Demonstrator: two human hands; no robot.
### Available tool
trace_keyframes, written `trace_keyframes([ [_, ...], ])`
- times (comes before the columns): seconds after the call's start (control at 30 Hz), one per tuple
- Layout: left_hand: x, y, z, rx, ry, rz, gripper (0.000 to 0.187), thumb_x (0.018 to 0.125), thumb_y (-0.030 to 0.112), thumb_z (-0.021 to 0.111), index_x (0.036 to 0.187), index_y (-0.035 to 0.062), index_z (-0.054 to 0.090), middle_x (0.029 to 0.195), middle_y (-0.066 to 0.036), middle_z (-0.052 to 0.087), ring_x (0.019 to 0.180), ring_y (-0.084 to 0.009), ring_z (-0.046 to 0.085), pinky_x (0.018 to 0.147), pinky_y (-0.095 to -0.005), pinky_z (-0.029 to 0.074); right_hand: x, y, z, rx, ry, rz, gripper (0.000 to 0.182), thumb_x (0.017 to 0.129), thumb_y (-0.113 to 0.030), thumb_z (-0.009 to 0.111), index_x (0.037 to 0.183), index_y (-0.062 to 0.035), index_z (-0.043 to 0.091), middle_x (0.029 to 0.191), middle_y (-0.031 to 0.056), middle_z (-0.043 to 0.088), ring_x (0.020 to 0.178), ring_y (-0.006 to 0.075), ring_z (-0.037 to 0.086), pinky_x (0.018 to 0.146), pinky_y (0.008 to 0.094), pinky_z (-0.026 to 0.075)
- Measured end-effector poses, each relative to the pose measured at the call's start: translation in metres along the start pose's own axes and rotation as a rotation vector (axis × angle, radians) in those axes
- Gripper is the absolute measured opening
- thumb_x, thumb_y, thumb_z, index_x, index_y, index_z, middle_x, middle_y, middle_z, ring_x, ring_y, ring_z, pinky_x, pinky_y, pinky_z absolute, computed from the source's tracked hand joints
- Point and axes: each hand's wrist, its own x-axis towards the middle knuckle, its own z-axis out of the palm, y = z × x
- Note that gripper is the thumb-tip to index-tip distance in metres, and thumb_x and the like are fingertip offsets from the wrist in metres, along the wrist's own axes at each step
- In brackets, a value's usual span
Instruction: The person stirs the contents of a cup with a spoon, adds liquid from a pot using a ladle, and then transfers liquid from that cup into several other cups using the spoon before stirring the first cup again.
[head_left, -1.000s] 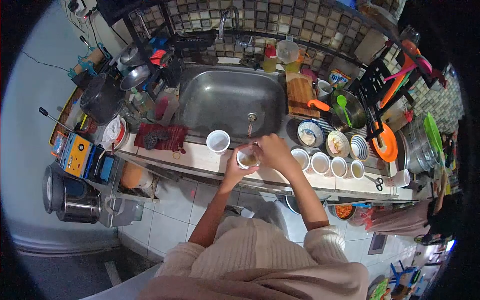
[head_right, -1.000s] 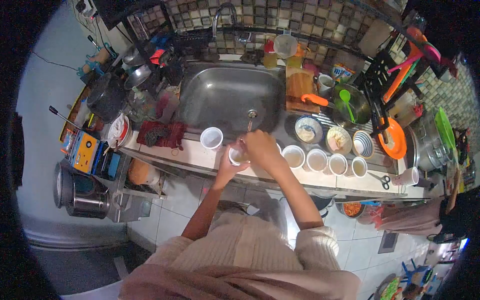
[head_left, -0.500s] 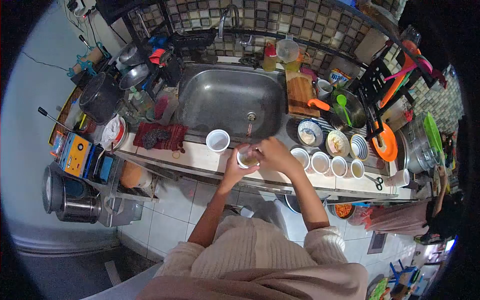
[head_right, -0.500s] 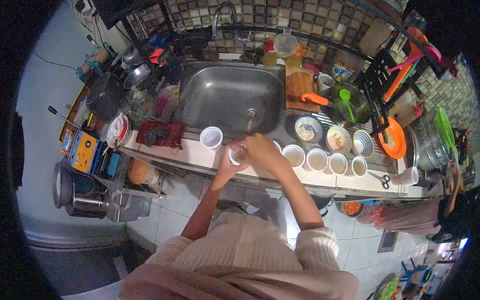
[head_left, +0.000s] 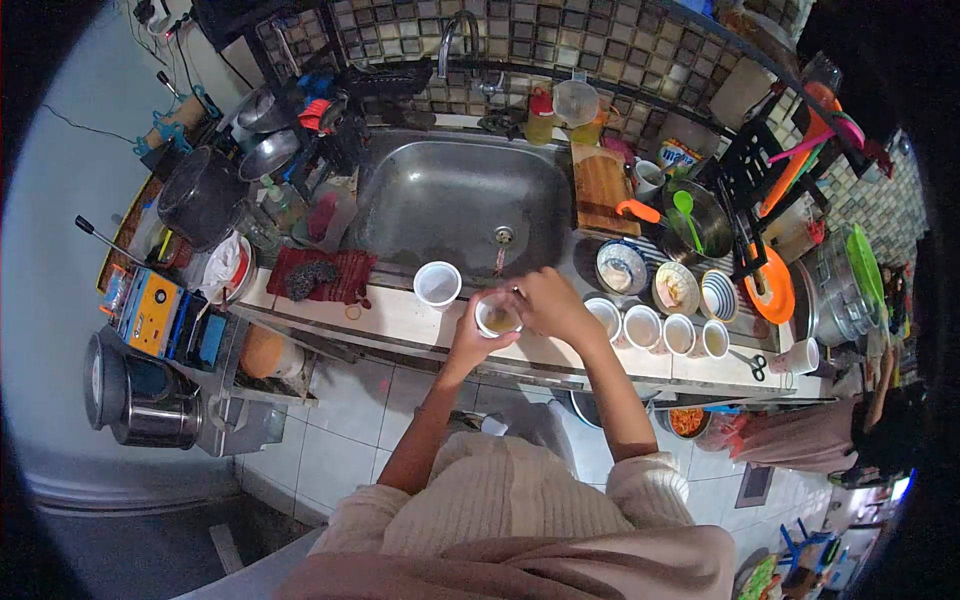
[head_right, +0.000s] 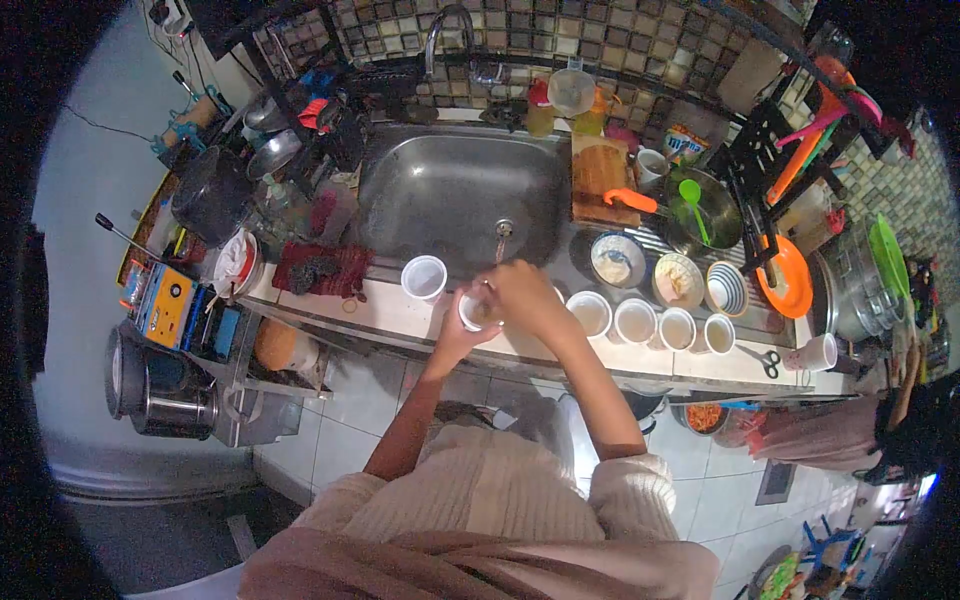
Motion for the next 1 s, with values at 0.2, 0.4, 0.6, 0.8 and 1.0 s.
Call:
trace_keyframes([
  [0.2,0.000,0.009,-0.001,-0.025,-0.022,-0.042,0.071,0.059,0.011,0.077,0.118,0.0051,0.037,0.106,-0.010,0.052,0.098,-0.0165,0.050,0.084,-0.0312,0.042,-0.001,0.010,0.004,-0.031,-0.107,-0.039,0.016,0.075,-0.017,0.055,0.086,-0.0103,0.065,0.073,0.0177,0.059,0.072,0.0370,0.054,0.067,0.0442,0.043],
  [0.4,0.000,0.000,0.001,-0.095,-0.031,-0.029,0.071,0.059,0.011,0.077,0.117,0.0045,0.038,0.106,-0.009,0.052,0.097,-0.0163,0.050,0.084,-0.0313,0.042,0.000,0.006,0.008,0.069,-0.052,-0.118,0.017,0.074,-0.017,0.056,0.087,-0.0115,0.066,0.071,0.0177,0.059,0.070,0.0373,0.055,0.066,0.0445,0.044],
  [0.6,-0.001,-0.003,0.001,-0.113,-0.017,-0.060,0.069,0.058,0.011,0.078,0.115,0.0044,0.039,0.105,-0.008,0.052,0.098,-0.0160,0.050,0.085,-0.0308,0.041,0.001,0.004,0.008,-0.064,0.096,-0.005,0.014,0.073,-0.016,0.056,0.083,-0.0109,0.066,0.070,0.0175,0.059,0.068,0.0374,0.055,0.065,0.0439,0.044],
  [0.8,0.001,0.003,0.000,-0.131,-0.032,-0.053,0.069,0.057,0.012,0.078,0.114,0.0035,0.040,0.106,-0.008,0.052,0.099,-0.0162,0.050,0.085,-0.0311,0.041,0.005,0.013,0.010,-0.003,-0.134,-0.046,0.015,0.073,-0.016,0.056,0.081,-0.0071,0.065,0.071,0.0180,0.059,0.068,0.0379,0.054,0.066,0.0440,0.043],
  [1.0,0.000,0.003,-0.002,-0.081,-0.042,-0.073,0.069,0.058,0.013,0.078,0.115,0.0021,0.039,0.107,-0.009,0.051,0.100,-0.0163,0.049,0.086,-0.0312,0.040,0.004,0.021,0.019,0.009,-0.029,-0.172,0.015,0.074,-0.015,0.055,0.083,-0.0094,0.065,0.072,0.0181,0.059,0.068,0.0374,0.056,0.065,0.0442,0.044],
])
